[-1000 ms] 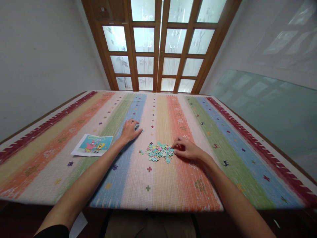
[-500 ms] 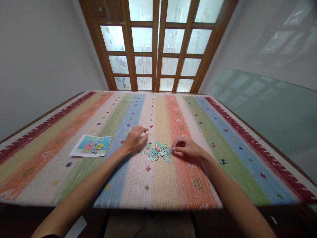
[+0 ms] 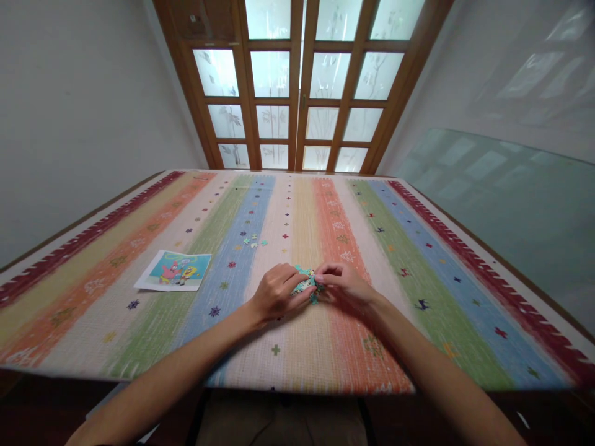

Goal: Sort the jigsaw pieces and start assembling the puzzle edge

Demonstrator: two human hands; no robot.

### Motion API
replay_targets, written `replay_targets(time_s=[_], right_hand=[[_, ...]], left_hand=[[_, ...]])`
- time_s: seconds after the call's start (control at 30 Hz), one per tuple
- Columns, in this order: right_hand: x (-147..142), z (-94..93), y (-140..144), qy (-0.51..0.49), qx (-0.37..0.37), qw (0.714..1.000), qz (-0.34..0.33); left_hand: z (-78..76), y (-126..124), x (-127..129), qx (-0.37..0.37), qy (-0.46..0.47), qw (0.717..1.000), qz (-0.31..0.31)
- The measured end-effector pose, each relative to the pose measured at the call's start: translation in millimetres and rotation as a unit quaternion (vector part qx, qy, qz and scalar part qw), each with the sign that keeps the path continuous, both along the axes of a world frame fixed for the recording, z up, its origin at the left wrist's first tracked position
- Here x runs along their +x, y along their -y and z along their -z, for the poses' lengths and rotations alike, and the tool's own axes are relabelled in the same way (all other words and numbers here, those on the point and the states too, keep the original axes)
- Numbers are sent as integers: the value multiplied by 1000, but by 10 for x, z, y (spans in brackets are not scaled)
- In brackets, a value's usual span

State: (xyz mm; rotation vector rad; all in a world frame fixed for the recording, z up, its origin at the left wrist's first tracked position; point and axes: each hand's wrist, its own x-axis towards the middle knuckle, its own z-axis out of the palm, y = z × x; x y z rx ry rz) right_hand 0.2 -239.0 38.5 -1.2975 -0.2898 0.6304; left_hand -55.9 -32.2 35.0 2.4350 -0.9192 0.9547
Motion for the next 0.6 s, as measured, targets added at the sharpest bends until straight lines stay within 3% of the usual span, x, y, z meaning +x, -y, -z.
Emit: replay_targets(time_s=[0.17,0.27,0.4,0.6], right_hand=[[-24,40,-30,-33,8,999,-11],[-5,42,-37,-42,24,998,30],[57,29,-8,-63,27,993,101],[116,24,24,-84,40,985,143]], left_hand=[[-13,10,-32,-16,30,999,12],[-29,-79,-35,-31,35,999,15],[-39,-401,-21,-61,3,998,-17],[59,-1052,82,-72,-76,984,-141]])
